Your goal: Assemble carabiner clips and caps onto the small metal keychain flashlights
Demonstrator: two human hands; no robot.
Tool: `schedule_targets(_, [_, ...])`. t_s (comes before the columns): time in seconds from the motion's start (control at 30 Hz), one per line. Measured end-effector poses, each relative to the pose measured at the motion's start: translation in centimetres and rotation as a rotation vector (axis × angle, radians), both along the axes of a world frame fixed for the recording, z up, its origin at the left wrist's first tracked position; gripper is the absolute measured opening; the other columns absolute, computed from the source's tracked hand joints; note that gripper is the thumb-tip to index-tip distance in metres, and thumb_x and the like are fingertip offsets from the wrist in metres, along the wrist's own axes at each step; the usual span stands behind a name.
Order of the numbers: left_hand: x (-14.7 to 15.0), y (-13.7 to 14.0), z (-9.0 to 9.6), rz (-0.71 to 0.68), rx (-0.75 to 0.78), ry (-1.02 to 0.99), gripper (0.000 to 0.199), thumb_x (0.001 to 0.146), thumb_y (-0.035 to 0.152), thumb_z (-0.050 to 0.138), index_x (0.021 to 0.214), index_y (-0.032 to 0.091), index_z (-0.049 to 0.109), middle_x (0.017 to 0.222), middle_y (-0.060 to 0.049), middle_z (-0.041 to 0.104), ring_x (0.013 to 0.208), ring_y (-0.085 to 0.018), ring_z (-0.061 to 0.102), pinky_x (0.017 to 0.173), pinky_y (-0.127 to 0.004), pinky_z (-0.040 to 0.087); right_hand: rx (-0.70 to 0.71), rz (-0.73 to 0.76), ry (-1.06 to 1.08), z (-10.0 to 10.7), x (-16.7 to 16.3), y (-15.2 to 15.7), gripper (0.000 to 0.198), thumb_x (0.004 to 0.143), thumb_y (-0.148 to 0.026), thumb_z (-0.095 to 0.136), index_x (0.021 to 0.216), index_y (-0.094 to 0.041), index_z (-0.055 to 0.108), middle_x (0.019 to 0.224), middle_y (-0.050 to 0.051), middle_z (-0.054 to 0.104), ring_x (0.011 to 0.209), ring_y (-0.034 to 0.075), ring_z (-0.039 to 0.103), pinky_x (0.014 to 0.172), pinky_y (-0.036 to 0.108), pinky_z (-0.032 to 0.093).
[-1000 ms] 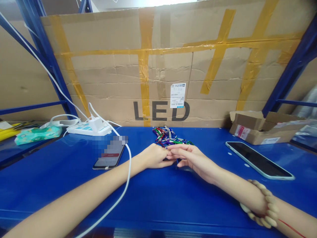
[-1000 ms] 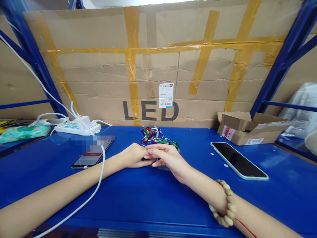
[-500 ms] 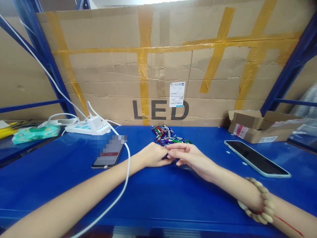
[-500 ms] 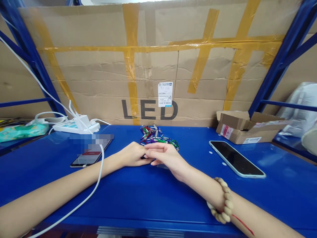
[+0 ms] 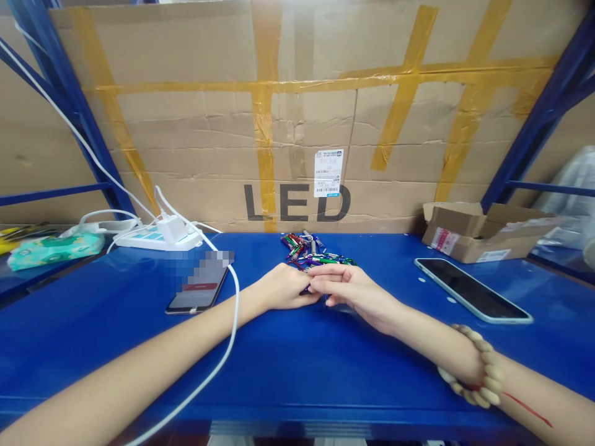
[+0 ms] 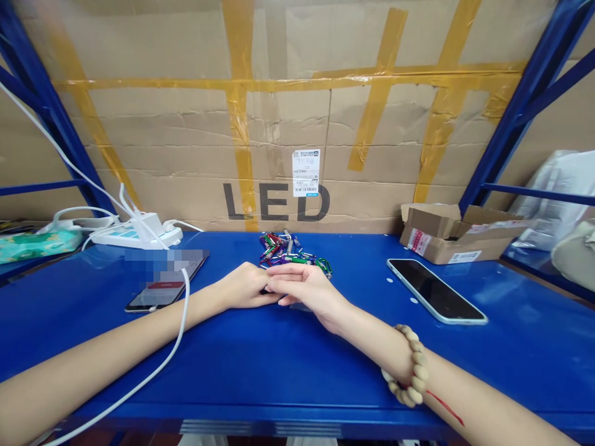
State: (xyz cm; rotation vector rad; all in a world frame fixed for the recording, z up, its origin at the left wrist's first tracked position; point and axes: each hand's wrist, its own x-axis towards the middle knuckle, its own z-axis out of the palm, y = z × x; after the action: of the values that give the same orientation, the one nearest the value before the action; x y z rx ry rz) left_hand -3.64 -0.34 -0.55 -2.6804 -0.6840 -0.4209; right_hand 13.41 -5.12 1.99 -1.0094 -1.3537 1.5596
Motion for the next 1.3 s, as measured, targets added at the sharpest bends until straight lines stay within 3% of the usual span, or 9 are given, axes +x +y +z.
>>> schedule_targets(0.37, [-0.08, 0.02, 0.00, 0.018, 0.025, 0.009, 0.036, 0.088, 0.042, 0.036, 0.072, 0.017, 0.055, 0.058, -0.002, 0.061, 0.049, -0.013, 0.057, 0.045, -0.021, 0.034, 0.009, 0.009, -0.003, -0.07, 0.04, -0.03, 0.030, 0.061, -0.021, 0.075, 0.090, -0.017, 0.070, 0.070, 0.001, 0.070, 0.061, 0.007, 0.061, 0.052, 0.015, 0.048])
schedule_targets(0.8, [-0.09, 0.07, -0.09, 0.016, 0.045, 0.013, 0.038, 0.088, 0.041, 0.036, 0.064, 0.016, 0.053, 0.054, -0.002, 0.059, 0.048, -0.013, 0.056, 0.043, -0.021, 0.033, 0.011, 0.028, -0.012, -0.16, 0.04, 0.05, 0.033, 0.060, -0.022, 0.076, 0.092, -0.016, 0.069, 0.077, 0.003, 0.071, 0.068, 0.010, 0.064, 0.053, 0.016, 0.049])
schedule_targets(1.1, [-0.18, 0.21, -0.19, -0.037, 0.032, -0.016, 0.050, 0.091, 0.045, 0.028, 0.057, 0.016, 0.051, 0.051, -0.003, 0.058, 0.045, -0.012, 0.054, 0.044, -0.022, 0.033, 0.012, 0.040, -0.018, -0.31, -0.04, 0.05, 0.035, 0.061, -0.024, 0.076, 0.095, -0.016, 0.068, 0.083, 0.006, 0.072, 0.077, 0.013, 0.067, 0.055, 0.016, 0.051])
schedule_targets(1.3, [-0.17, 0.21, -0.19, -0.041, 0.037, -0.018, 0.051, 0.091, 0.045, 0.027, 0.057, 0.017, 0.053, 0.052, -0.002, 0.058, 0.046, -0.013, 0.054, 0.043, -0.022, 0.031, 0.001, 0.045, -0.019, -0.18, -0.06, -0.05, 0.032, 0.062, -0.023, 0.076, 0.093, -0.016, 0.068, 0.083, 0.005, 0.073, 0.071, 0.010, 0.066, 0.052, 0.013, 0.049])
